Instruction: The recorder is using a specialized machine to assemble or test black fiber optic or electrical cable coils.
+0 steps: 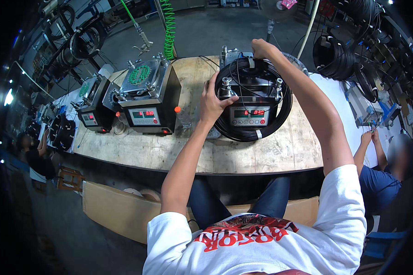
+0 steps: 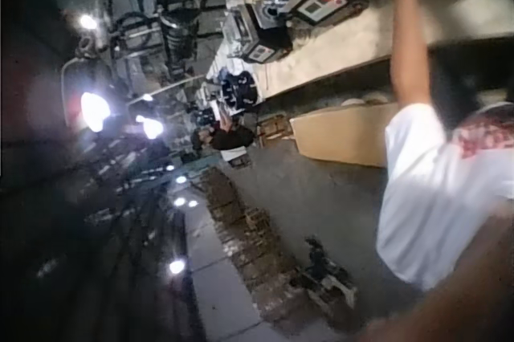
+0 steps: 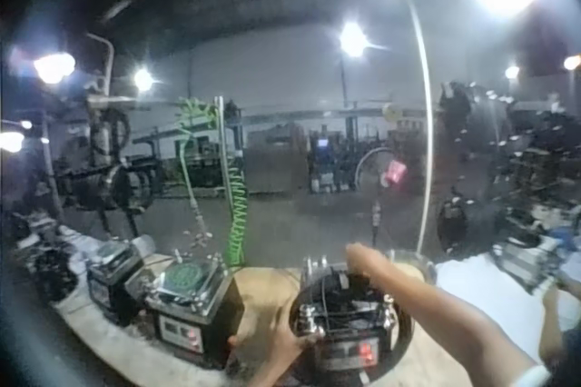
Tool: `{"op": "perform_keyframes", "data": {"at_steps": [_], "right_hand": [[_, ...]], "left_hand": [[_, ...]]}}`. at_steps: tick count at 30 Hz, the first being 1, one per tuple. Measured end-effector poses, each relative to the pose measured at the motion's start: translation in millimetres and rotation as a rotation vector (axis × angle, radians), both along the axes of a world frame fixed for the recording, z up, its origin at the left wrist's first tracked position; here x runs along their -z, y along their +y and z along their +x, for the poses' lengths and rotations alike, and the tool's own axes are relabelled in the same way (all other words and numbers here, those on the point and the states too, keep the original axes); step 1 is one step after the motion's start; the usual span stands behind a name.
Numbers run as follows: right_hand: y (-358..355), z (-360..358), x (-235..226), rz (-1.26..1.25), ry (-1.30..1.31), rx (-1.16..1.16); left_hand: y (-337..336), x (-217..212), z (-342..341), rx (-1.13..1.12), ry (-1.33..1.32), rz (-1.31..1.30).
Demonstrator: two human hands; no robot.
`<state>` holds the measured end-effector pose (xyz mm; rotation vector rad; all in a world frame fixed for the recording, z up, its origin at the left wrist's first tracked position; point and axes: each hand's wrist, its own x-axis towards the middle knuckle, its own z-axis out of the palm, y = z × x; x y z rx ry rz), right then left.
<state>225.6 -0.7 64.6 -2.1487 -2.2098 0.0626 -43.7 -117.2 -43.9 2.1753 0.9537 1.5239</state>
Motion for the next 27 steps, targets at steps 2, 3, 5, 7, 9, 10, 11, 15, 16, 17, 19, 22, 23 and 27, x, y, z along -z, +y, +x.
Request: {"op": "perform_keyframes", "data": {"at_steps": [2, 3, 5, 7, 9, 10, 11, 15, 16, 17, 19, 22, 23, 27], "right_hand": [[5, -3, -9, -0.132, -0.111, -0.092], [4, -10, -15, -0.140, -0.107, -0.095], [5, -21, -23, -0.224, -0.155, -0.027], [7, -24, -31, -0.308, -0.194, 0.003], [11, -16, -39, -0.376, 0.046, 0.083], [8, -6, -45, -0.433, 0.254, 0.119], [5, -5, -42, -0.434, 0.255, 0.118], [-5, -2, -23, -0.203, 0.189, 0.085], [-11, -5, -13, -0.087, 0.161, 0.047], [-18, -13, -7, 0.029, 0.133, -0.001], [-24, 16, 23, 0.296, 0.308, 0.101], [-45, 0, 40, 0.494, 0.546, 0.278], [-54, -9, 37, 0.498, 0.548, 0.268], [-85, -30, 15, 0.532, 0.592, 0.392]], "left_hand": [[-2, -1, -2, -0.001, -0.004, 0.000], [-1, 0, -4, -0.002, -0.006, -0.013], [-1, 0, -5, 0.001, -0.005, -0.032], [0, -2, -2, 0.000, -0.003, -0.029], [0, -4, 1, 0.008, -0.009, -0.036], [0, -5, 4, 0.009, -0.011, -0.043], [1, -4, 3, 0.004, -0.012, -0.052], [2, -2, -1, 0.014, -0.006, -0.009], [3, -1, -4, 0.012, 0.011, -0.009], [4, 0, -10, 0.002, 0.027, -0.009], [10, -2, -2, 0.058, 0.021, 0.008], [26, -5, -23, 0.294, 0.000, -0.101], [33, -11, -27, 0.286, -0.001, -0.094], [67, -71, 2, 0.151, -0.027, -0.151]]}}
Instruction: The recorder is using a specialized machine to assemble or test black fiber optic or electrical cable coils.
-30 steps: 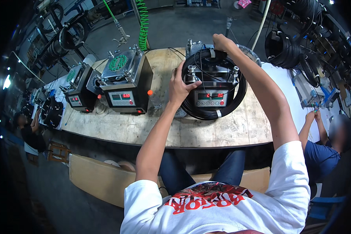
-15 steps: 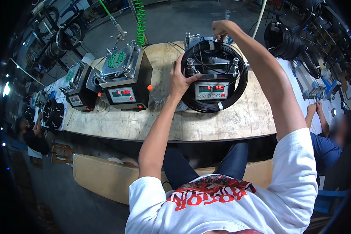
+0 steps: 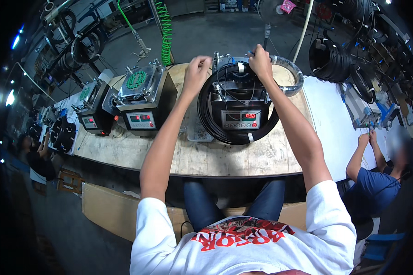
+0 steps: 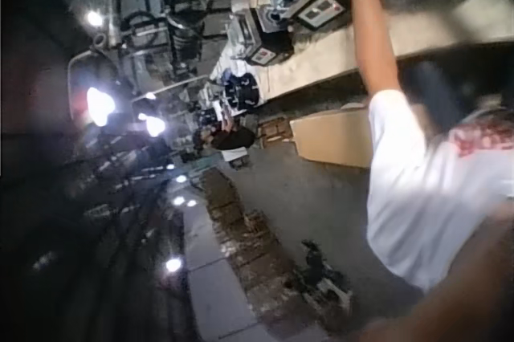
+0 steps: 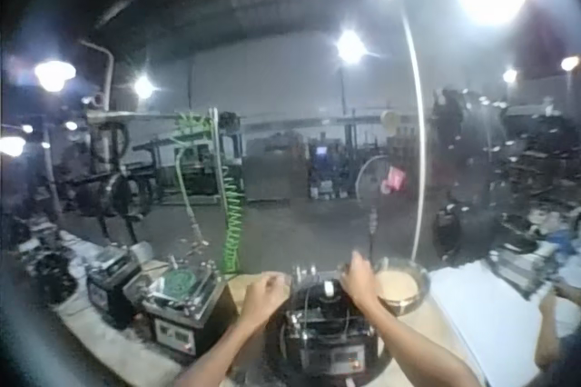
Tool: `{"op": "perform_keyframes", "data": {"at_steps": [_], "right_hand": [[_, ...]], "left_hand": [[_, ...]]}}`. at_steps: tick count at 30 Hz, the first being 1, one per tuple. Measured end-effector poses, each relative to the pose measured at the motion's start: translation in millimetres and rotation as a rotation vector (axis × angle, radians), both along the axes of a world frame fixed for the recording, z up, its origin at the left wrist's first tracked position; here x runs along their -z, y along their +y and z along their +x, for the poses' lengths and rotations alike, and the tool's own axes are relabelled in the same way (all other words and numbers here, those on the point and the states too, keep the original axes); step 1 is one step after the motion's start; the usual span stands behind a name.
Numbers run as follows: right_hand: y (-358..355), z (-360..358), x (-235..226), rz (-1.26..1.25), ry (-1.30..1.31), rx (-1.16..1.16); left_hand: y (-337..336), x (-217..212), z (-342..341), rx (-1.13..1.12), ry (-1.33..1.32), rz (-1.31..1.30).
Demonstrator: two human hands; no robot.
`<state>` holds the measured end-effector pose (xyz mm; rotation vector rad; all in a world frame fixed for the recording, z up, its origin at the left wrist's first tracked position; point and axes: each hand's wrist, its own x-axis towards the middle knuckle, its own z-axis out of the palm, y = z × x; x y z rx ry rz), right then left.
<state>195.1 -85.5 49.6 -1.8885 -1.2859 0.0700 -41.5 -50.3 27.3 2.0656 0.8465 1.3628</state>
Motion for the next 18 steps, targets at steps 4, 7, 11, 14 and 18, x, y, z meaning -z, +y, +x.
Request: {"op": "perform_keyframes", "data": {"at_steps": [4, 7, 11, 14, 18], "right_hand": [[-4, -2, -1, 0.077, -0.069, 0.005], [1, -9, -3, 0.110, -0.104, 0.001], [0, 0, -3, 0.075, -0.097, 0.022], [-1, 1, -6, 0.064, -0.102, 0.011], [1, -6, -5, 0.097, -0.094, -0.016]], "left_hand": [[45, -45, 67, -0.039, 0.471, 0.034], [75, -55, 96, -0.073, 0.868, -0.029], [72, -59, 123, -0.067, 1.138, -0.038], [81, -57, 125, 0.022, 1.219, 0.099], [102, -62, 128, 0.229, 1.496, 0.238]]}}
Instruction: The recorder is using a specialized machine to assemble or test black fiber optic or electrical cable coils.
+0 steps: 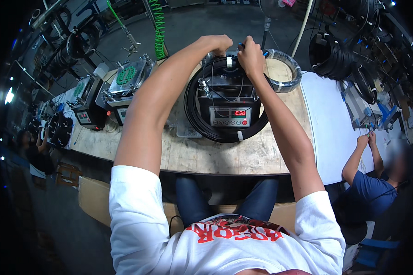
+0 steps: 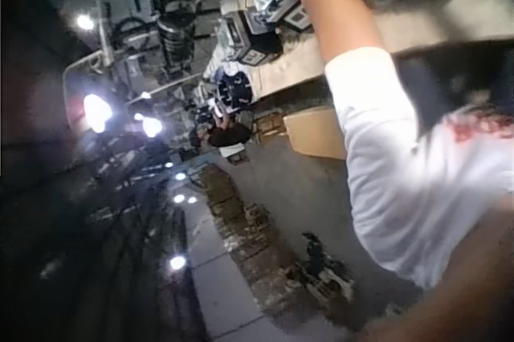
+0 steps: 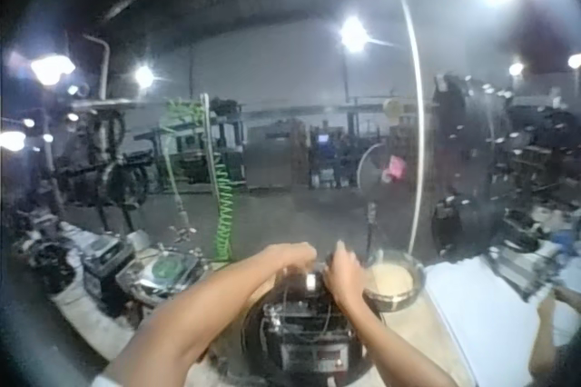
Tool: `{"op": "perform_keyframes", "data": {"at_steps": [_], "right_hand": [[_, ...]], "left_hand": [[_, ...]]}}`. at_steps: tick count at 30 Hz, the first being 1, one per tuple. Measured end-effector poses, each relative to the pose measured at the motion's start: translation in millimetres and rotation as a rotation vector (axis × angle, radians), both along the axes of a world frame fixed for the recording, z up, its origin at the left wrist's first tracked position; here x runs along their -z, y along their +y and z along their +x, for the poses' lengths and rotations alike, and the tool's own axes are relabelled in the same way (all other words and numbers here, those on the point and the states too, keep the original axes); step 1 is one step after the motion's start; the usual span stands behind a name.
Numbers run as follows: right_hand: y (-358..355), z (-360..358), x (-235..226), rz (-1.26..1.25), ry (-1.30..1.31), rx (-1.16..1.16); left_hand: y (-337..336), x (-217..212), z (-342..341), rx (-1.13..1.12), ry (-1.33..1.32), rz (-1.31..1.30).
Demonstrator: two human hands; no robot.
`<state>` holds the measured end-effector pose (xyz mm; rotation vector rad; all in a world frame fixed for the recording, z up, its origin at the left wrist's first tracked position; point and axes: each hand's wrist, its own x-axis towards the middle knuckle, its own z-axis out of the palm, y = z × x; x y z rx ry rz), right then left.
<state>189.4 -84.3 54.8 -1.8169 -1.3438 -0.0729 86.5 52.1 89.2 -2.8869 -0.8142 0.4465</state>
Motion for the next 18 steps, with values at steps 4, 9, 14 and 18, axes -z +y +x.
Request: {"op": "perform_keyframes", "data": {"at_steps": [4, 9, 14, 18], "right_hand": [[2, 6, 4, -0.037, 0.003, -0.021], [1, 5, 4, -0.030, 0.007, -0.027], [30, 39, 23, 0.050, 0.173, -0.066], [7, 44, 18, 0.150, 0.379, -0.117]], "left_hand": [[-6, -14, 4, 0.098, 0.025, -0.025], [-17, -21, -17, -0.106, -0.167, -0.187], [-34, -18, -47, -0.180, -0.571, -0.123], [-66, -19, -97, -0.282, -0.829, -0.328]]}}
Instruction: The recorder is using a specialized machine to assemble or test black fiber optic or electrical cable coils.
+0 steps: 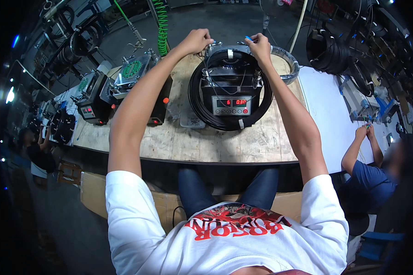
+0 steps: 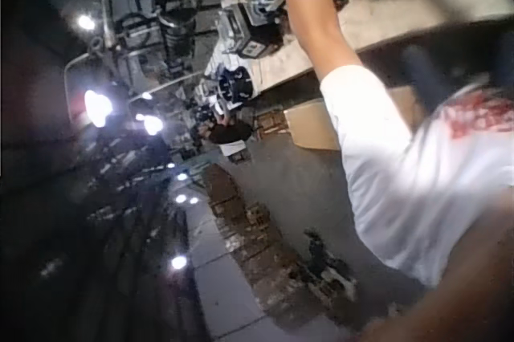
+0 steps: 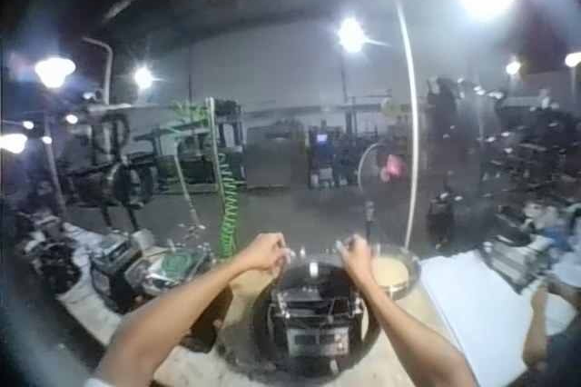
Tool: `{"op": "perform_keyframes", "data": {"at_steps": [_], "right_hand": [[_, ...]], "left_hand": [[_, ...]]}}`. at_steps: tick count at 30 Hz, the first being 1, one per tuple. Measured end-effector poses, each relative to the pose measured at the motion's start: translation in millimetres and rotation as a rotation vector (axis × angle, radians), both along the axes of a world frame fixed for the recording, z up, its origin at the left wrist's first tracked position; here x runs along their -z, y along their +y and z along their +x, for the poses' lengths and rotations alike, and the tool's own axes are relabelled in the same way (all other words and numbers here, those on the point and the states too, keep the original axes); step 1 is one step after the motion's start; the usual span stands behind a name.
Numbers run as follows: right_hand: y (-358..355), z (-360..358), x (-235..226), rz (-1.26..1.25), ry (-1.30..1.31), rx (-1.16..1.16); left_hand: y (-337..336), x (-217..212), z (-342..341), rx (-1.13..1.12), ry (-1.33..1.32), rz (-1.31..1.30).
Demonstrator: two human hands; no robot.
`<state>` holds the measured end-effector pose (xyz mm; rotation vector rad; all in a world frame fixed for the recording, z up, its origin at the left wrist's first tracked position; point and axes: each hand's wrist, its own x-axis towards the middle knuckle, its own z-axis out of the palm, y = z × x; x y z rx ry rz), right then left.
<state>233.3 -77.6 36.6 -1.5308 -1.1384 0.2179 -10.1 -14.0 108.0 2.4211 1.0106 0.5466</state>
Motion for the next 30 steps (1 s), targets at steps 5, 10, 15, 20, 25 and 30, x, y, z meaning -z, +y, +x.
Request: {"op": "perform_keyframes", "data": {"at_steps": [5, 10, 15, 20, 25, 30], "right_hand": [[-69, 2, 14, 0.119, -0.069, -0.182], [-150, -20, 38, 0.017, 0.361, -0.159], [-213, -64, 32, -0.058, 0.694, -0.269], [-222, -47, 28, -0.027, 0.687, -0.296], [-217, -29, 10, -0.071, 0.641, -0.288], [-208, 2, 12, -0.146, 0.540, -0.286]], "left_hand": [[-70, 34, -40, 0.062, -0.286, -0.182], [-131, 80, -41, -0.073, -0.622, -0.328], [-169, 98, -35, -0.182, -1.002, -0.612], [-165, 89, -53, -0.204, -1.052, -0.659], [-142, 83, -72, -0.084, -0.856, -0.643], [-128, 83, -79, -0.108, -0.675, -0.512]]}}
